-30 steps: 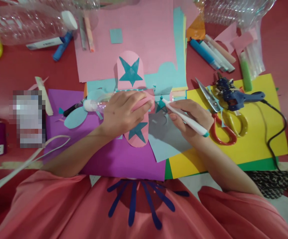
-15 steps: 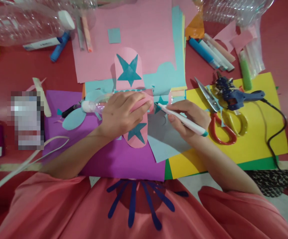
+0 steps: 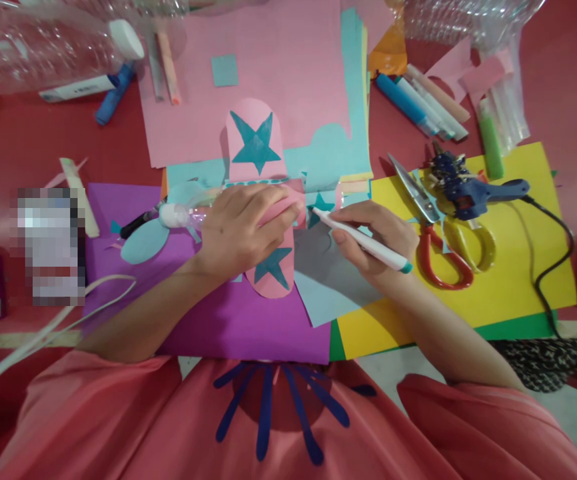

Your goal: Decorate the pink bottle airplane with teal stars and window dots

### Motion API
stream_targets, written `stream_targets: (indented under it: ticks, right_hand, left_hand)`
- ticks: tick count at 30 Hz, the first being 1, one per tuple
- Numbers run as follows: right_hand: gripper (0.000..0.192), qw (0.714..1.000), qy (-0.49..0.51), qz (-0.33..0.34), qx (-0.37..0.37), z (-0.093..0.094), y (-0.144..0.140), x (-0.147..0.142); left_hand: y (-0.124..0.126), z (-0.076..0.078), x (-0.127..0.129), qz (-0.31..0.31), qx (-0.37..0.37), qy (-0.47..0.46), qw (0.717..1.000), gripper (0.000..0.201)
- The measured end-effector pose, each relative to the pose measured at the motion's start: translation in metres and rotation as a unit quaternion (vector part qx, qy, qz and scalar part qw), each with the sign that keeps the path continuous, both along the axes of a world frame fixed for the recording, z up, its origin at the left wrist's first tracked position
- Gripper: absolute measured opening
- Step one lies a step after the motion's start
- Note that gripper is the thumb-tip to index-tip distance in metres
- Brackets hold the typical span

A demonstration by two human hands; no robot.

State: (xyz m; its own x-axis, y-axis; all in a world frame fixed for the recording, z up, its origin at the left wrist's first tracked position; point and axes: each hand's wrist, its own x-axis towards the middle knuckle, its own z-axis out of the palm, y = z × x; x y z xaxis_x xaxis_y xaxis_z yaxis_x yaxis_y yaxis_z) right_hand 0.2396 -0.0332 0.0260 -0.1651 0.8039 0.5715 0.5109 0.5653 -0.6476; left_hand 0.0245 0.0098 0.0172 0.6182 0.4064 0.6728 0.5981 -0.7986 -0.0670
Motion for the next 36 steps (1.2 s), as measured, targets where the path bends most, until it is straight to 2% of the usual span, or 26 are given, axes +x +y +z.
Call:
stream_targets:
  ticks: [7, 12, 18, 25, 31, 36]
  right_hand:
    - [0.004, 1.000, 0.007, 0.000, 0.000, -0.0004, -0.0004, 0.0005]
    - [0.005, 1.000, 0.000, -0.006, 0.009, 0.0012, -0.0002, 0.0014]
    - [0.007, 1.000, -0.025, 0.001, 0.003, 0.0026, -0.0005, 0.0042]
    - [0.009, 1.000, -0.023, -0.007, 0.006, 0.0027, 0.0002, 0.0036]
    - [0.008, 1.000, -0.011, 0.001, 0.006, 0.0041, 0.0002, 0.0036]
    - [0.006, 1.000, -0.008, -0.004, 0.014, 0.0042, 0.0014, 0.0045]
  left_hand:
    - [-0.0017, -0.0031, -0.0020, -0.010, -0.063, -0.006, 0.998, 0.030]
    - [-0.0014, -0.0026, -0.0032, -0.014, -0.052, -0.003, 0.999, 0.028]
    - [-0.0017, -0.0021, -0.0044, -0.019, -0.085, -0.004, 0.996, 0.032]
    - [-0.0011, -0.0002, -0.0019, 0.001, -0.019, 0.009, 1.000, 0.026]
    - [-0.0022, -0.0037, -0.0056, -0.001, -0.093, 0.022, 0.995, 0.031]
    - [-0.0020, -0.0030, -0.0042, 0.013, -0.053, 0.031, 0.998, 0.031]
